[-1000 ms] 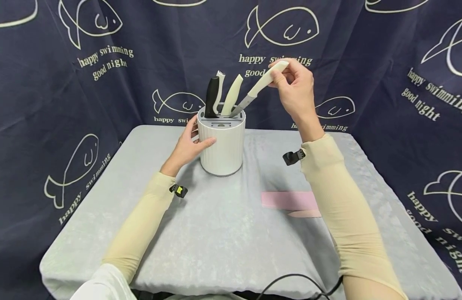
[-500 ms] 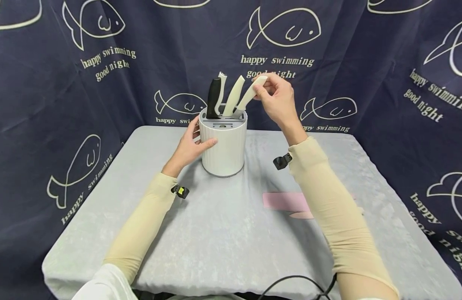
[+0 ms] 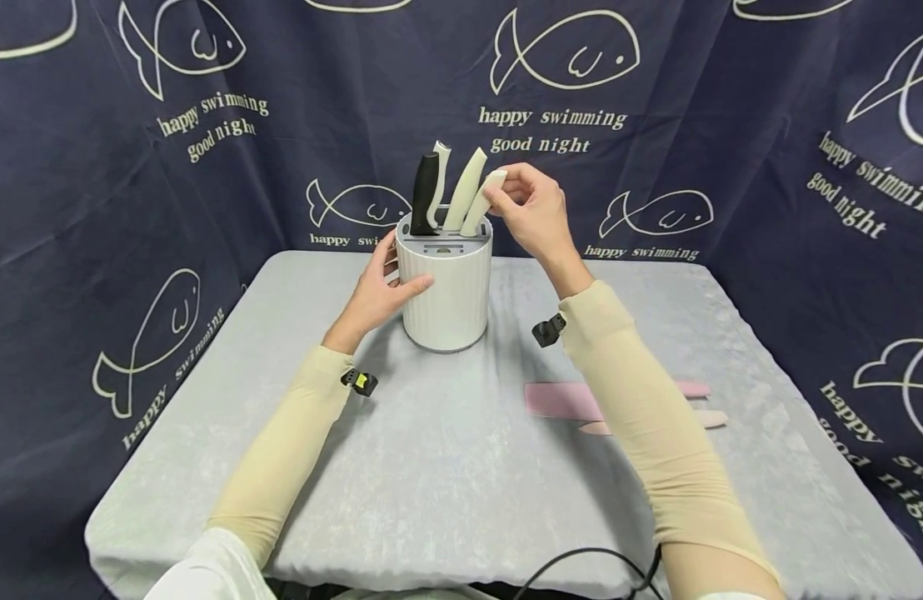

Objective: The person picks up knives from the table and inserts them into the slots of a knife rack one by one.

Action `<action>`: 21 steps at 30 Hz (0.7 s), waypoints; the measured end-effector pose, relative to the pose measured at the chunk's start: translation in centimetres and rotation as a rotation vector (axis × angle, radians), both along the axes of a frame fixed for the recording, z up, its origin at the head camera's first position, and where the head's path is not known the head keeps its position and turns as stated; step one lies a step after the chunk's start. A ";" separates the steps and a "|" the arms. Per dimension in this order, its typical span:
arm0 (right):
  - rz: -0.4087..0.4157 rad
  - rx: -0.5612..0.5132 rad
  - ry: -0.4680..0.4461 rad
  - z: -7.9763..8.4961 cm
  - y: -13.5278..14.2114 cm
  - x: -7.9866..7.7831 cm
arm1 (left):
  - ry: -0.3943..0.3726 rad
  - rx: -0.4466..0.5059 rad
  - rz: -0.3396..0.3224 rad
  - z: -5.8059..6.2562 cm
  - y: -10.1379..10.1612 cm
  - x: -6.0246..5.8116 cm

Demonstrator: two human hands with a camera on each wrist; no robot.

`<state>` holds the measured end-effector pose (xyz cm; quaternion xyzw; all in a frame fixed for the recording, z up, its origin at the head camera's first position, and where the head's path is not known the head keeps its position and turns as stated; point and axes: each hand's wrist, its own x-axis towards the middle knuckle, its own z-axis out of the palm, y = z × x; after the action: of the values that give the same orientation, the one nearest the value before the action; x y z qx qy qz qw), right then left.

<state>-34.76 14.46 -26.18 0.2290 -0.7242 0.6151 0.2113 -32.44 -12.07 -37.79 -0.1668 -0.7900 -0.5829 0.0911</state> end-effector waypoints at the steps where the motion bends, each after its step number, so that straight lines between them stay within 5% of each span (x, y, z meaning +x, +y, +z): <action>1: -0.003 0.004 -0.003 0.0 -0.1 0.1 | 0.002 0.000 0.000 0.0 0.0 0.0; 21: 0.016 0.030 -0.079 -0.2 0.5 0.9 | -0.004 -0.013 0.006 0.0 -0.2 0.0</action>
<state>-33.82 14.95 -26.33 0.2132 -0.7393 0.6145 0.1742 -32.48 -12.22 -37.79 -0.1642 -0.7944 -0.5777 0.0902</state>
